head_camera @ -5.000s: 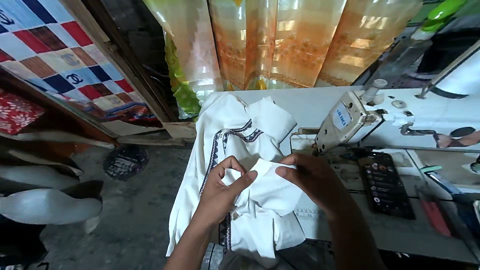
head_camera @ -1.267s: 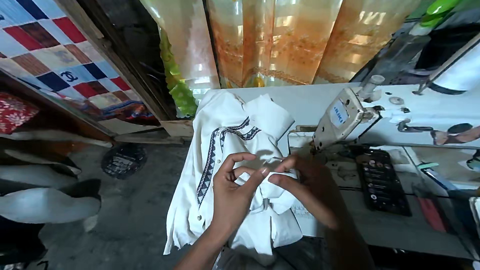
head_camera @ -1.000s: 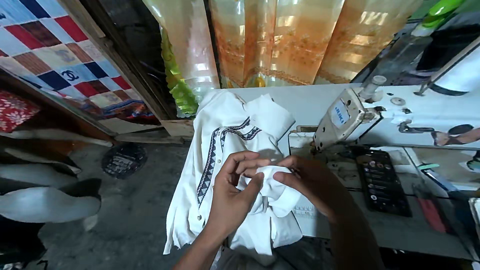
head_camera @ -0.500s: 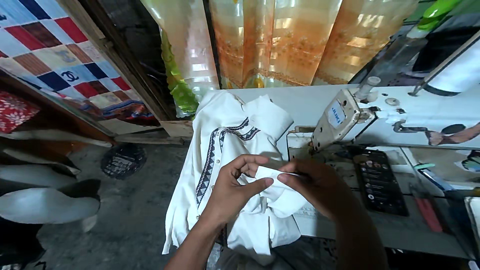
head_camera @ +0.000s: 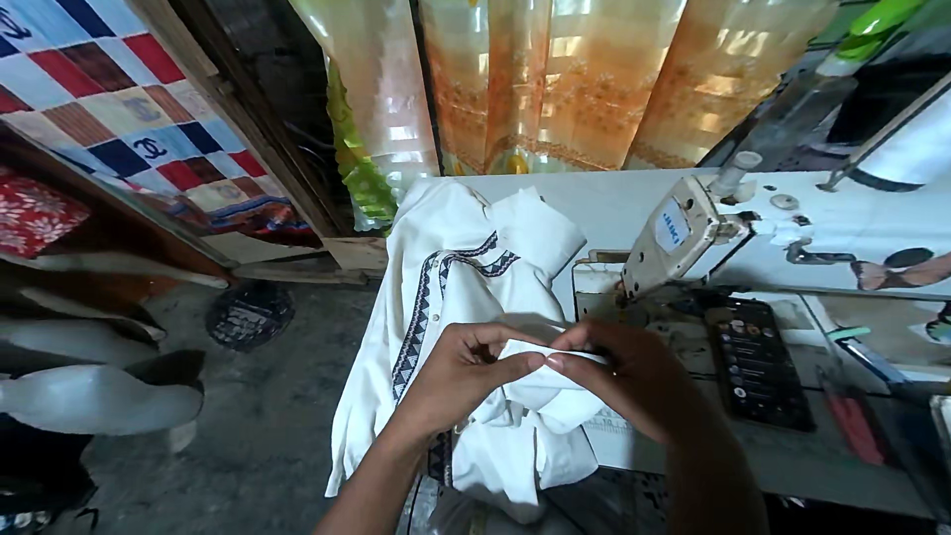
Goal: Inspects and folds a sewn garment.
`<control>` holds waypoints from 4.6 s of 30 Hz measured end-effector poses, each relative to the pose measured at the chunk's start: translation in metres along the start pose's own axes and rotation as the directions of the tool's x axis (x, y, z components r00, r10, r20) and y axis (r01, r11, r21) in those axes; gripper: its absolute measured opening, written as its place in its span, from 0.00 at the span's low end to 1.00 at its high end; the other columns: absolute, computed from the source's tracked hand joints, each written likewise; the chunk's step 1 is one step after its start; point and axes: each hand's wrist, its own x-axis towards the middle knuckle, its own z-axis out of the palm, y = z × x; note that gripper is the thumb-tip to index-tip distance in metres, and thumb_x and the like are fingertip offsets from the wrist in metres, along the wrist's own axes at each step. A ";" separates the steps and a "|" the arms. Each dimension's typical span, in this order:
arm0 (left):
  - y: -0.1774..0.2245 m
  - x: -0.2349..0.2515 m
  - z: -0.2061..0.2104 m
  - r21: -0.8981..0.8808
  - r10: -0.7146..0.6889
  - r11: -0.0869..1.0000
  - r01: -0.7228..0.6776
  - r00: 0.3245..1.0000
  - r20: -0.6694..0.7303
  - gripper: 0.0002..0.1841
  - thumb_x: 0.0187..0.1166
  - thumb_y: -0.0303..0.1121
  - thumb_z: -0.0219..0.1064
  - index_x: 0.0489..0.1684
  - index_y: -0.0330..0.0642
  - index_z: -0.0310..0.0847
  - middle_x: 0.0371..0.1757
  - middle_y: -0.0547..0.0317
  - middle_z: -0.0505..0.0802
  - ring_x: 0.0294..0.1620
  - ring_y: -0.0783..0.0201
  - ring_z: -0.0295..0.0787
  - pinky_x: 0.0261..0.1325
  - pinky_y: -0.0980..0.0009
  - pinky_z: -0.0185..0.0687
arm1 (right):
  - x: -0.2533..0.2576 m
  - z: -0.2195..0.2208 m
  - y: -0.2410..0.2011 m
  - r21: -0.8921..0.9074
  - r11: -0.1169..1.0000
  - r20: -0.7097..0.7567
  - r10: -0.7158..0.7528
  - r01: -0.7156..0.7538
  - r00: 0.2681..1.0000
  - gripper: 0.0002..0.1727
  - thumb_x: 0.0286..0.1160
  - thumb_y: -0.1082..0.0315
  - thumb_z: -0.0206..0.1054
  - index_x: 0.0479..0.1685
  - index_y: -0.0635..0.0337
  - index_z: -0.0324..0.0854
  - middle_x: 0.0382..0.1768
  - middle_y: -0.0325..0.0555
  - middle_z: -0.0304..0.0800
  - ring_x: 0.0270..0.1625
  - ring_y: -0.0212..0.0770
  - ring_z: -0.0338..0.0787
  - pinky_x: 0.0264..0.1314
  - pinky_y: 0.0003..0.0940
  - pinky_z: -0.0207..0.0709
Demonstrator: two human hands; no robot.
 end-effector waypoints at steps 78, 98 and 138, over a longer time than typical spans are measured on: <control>-0.052 -0.053 0.029 0.242 0.218 0.941 -0.238 0.970 0.109 0.09 0.82 0.28 0.68 0.49 0.33 0.91 0.43 0.56 0.96 0.40 0.80 0.89 0.48 0.84 0.85 | -0.089 0.009 0.039 -0.146 0.989 -0.084 0.001 -0.014 0.996 0.10 0.78 0.56 0.68 0.37 0.50 0.90 0.36 0.31 0.91 0.46 0.14 0.86 0.53 0.09 0.77; -0.037 -0.045 0.032 0.105 0.107 0.988 -0.117 0.989 0.099 0.17 0.72 0.33 0.79 0.51 0.32 0.83 0.40 0.63 0.89 0.38 0.81 0.84 0.42 0.84 0.81 | -0.066 0.006 0.024 -0.187 0.981 -0.008 -0.056 0.053 0.998 0.12 0.76 0.54 0.70 0.36 0.53 0.90 0.34 0.35 0.92 0.42 0.17 0.87 0.48 0.10 0.78; -0.071 -0.028 0.006 0.740 0.064 0.663 0.115 0.976 -0.209 0.36 0.89 0.63 0.45 0.88 0.51 0.70 0.93 0.46 0.64 0.94 0.38 0.47 0.90 0.33 0.43 | -0.128 -0.078 -0.008 -0.597 0.726 -0.163 0.308 -0.342 0.937 0.18 0.81 0.70 0.64 0.51 0.84 0.83 0.52 0.81 0.86 0.57 0.77 0.87 0.62 0.68 0.77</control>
